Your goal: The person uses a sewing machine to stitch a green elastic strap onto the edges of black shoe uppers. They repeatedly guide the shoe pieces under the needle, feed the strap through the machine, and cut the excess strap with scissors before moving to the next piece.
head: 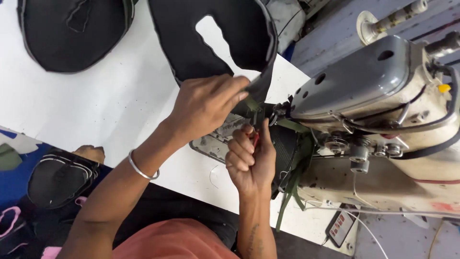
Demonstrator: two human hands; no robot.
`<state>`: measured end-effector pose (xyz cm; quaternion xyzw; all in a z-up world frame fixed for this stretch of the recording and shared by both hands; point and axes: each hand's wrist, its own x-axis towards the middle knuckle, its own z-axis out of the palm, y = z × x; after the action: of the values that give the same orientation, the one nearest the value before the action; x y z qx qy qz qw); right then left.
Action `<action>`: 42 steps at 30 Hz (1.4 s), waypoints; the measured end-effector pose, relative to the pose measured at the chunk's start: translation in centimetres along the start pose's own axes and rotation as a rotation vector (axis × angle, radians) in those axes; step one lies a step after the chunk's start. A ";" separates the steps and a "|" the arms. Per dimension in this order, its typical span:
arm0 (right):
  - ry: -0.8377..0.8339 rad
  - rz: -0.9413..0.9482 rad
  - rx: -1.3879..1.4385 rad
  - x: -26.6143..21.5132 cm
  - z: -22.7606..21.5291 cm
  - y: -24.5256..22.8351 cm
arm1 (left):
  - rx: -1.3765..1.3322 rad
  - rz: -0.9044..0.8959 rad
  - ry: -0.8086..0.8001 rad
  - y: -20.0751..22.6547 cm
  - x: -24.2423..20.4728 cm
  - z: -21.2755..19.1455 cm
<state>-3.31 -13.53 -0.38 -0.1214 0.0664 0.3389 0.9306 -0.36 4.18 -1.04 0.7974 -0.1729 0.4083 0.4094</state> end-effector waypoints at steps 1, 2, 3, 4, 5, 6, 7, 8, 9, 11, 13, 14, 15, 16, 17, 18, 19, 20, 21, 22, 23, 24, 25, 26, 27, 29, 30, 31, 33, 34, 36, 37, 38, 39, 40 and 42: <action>0.039 -0.031 0.046 0.5 0.2 0.0 | 0.042 0.060 -0.004 0.1 0.0 -0.1; 0.077 -0.062 0.092 1.0 0.3 -0.1 | 0.083 0.120 -0.009 0.2 -0.1 -0.1; 0.081 -0.072 0.102 1.1 -0.3 0.0 | 0.076 0.122 -0.021 0.2 -0.1 -0.2; 0.049 -0.075 0.120 1.2 -1.0 -0.1 | 0.083 0.164 -0.018 0.3 -0.1 -0.3; 0.011 -0.078 0.139 1.5 -1.5 -0.1 | 0.091 0.210 -0.014 0.3 0.2 -0.3; 0.010 -0.089 0.149 1.1 -1.7 0.2 | 0.085 0.217 -0.026 -0.3 0.5 -0.2; -0.046 -0.088 0.094 0.6 -2.0 0.5 | 0.074 0.227 0.008 -0.9 0.7 0.1; -0.102 -0.088 0.037 0.1 -2.2 0.8 | 0.062 0.237 0.043 -1.5 0.9 0.4; -0.102 -0.099 0.043 -1.5 -1.7 1.5 | 0.055 0.243 0.035 -1.8 2.2 0.8; 0.075 -0.360 -0.473 -4.5 -0.7 2.9 | 0.233 0.198 0.066 -2.2 4.3 1.6; 0.314 -0.746 -0.961 -6.7 -1.1 2.8 | 0.254 -0.003 -0.117 -1.5 5.0 3.1; 0.559 -1.130 -1.448 -7.6 -1.4 2.6 | 0.276 -0.199 -0.295 -1.2 5.5 3.8; 0.567 -1.123 -1.441 -7.7 -1.2 1.4 | 0.279 -0.201 -0.306 -1.6 5.2 4.9; 0.675 -1.067 -1.512 -7.7 -1.1 0.0 | -0.023 -0.489 -0.582 -1.9 4.9 6.1; 0.793 -1.003 -1.581 -8.1 -1.1 -1.3 | -0.350 -0.769 -0.858 -2.1 4.3 7.5; 0.811 -0.993 -1.574 -8.7 -1.3 -2.1 | -0.352 -0.775 -0.875 -3.7 1.9 9.4; 0.797 -0.928 -1.658 -8.9 -1.5 -3.3 | -0.724 -0.545 -0.753 -5.4 0.0 11.5; 0.782 -0.861 -1.741 -9.2 -1.6 -4.5 | -1.083 -0.299 -0.618 -7.1 -1.8 13.6; 0.792 -0.861 -1.734 -9.1 -1.5 -5.6 | -1.086 -0.301 -0.628 -4.4 -0.8 11.6; 0.818 -0.896 -1.928 -9.0 -1.4 -6.7 | -0.858 -0.646 -0.659 -1.7 0.4 9.6; 0.842 -0.929 -2.121 -8.7 -1.4 -7.8 | -0.604 -0.970 -0.687 0.8 1.7 7.6; 0.856 -0.932 -2.110 -7.5 -1.0 -7.9 | -0.600 -0.966 -0.701 1.5 0.4 7.9; 0.787 -0.980 -2.037 -6.5 -0.6 -8.0 | -0.468 -0.738 -0.507 2.3 -1.2 8.2; 0.720 -1.026 -1.963 -5.5 -0.3 -8.0 | -0.337 -0.508 -0.315 3.0 -2.8 8.5; 0.730 -1.018 -1.966 -4.4 -1.0 -7.9 | -0.343 -0.514 -0.321 3.8 -3.3 8.6; 0.451 -1.144 -1.792 -2.4 -2.2 -7.6 | -0.028 -0.235 -0.118 5.5 -4.3 8.5; 0.459 -1.143 -1.791 -2.4 -3.8 -7.7 | -0.032 -0.235 -0.123 5.6 -4.5 8.7; 0.443 -1.127 -1.746 -2.2 -5.2 -7.9 | -0.022 -0.240 -0.099 5.6 -4.5 8.9; 0.427 -1.111 -1.700 -2.0 -6.9 -8.1 | -0.012 -0.243 -0.075 5.8 -4.6 9.1; 0.467 -1.050 -1.563 -2.0 -7.2 -8.0 | 0.003 -0.258 -0.087 5.8 -4.7 9.2; 0.503 -0.988 -1.429 -1.9 -7.1 -7.7 | 0.014 -0.273 -0.097 5.7 -4.5 9.2; 0.515 -1.000 -1.429 -1.9 -6.8 -7.5 | -0.002 -0.281 -0.114 5.7 -4.3 9.1; 0.526 -1.012 -1.429 -1.8 -6.5 -7.2 | -0.019 -0.289 -0.131 5.7 -4.2 8.9; 0.519 -1.011 -1.432 -1.7 -6.0 -7.3 | -0.016 -0.290 -0.125 5.4 -3.9 9.0; 0.540 -1.009 -1.428 -1.6 -5.5 -7.3 | -0.057 -0.322 -0.146 5.2 -3.6 9.1; 0.566 -1.002 -1.418 -2.5 -5.6 -7.4 | -0.096 -0.357 -0.174 5.0 -3.4 8.6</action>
<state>-0.61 -22.05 -3.90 -0.7582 0.0080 -0.1859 0.6250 -1.08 -5.91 -4.05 0.8272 -0.0827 0.2501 0.4964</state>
